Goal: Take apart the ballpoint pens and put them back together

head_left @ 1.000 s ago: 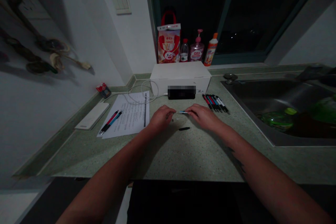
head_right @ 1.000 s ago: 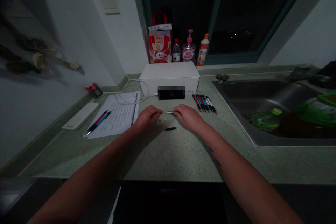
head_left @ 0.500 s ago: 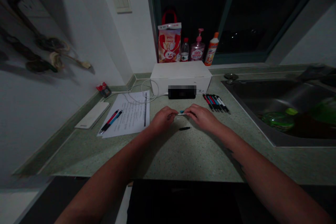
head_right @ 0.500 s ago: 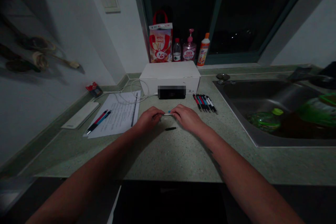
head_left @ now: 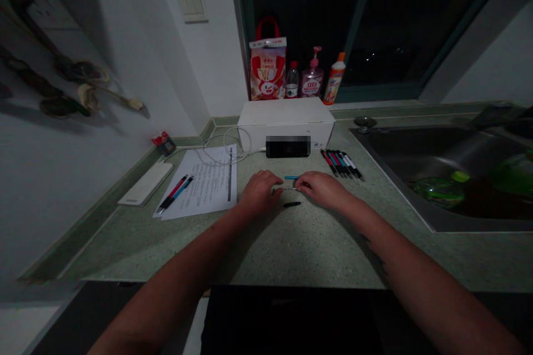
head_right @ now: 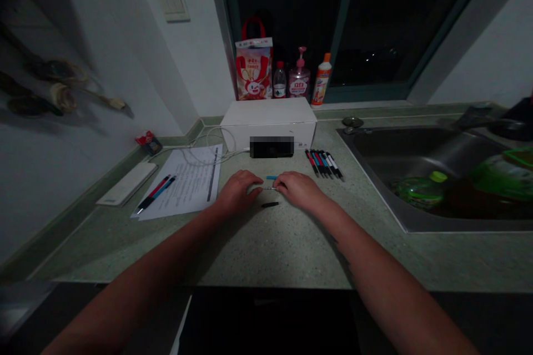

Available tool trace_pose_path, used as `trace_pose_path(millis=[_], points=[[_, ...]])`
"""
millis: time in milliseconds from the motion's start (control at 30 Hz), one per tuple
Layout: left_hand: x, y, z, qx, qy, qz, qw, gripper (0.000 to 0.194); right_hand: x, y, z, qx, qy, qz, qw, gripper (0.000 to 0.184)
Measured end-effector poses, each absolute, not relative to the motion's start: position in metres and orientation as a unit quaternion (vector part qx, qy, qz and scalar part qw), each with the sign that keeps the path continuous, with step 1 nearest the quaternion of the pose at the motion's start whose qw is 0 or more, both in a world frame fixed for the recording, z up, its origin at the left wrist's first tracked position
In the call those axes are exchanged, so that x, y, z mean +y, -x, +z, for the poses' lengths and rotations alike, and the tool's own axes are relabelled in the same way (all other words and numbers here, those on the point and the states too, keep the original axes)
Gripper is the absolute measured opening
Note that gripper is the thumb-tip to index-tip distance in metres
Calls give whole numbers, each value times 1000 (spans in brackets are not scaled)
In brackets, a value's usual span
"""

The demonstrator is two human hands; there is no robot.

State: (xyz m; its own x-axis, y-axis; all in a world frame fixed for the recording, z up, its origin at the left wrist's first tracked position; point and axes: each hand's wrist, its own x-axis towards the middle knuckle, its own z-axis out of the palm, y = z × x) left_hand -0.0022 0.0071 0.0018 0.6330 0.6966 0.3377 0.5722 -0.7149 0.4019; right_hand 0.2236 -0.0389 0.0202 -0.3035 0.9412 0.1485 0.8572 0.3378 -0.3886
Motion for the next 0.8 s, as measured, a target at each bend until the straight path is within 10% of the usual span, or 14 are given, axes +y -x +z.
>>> trace_pose_path(millis=[600,800], points=[[4,12,8,410,-885,194,107,11,-47,-215,26,-832,496,188,160,10],[-3,4,12,424,-821,273,266,8,-48,-211,28,-812,529,165,182,4]])
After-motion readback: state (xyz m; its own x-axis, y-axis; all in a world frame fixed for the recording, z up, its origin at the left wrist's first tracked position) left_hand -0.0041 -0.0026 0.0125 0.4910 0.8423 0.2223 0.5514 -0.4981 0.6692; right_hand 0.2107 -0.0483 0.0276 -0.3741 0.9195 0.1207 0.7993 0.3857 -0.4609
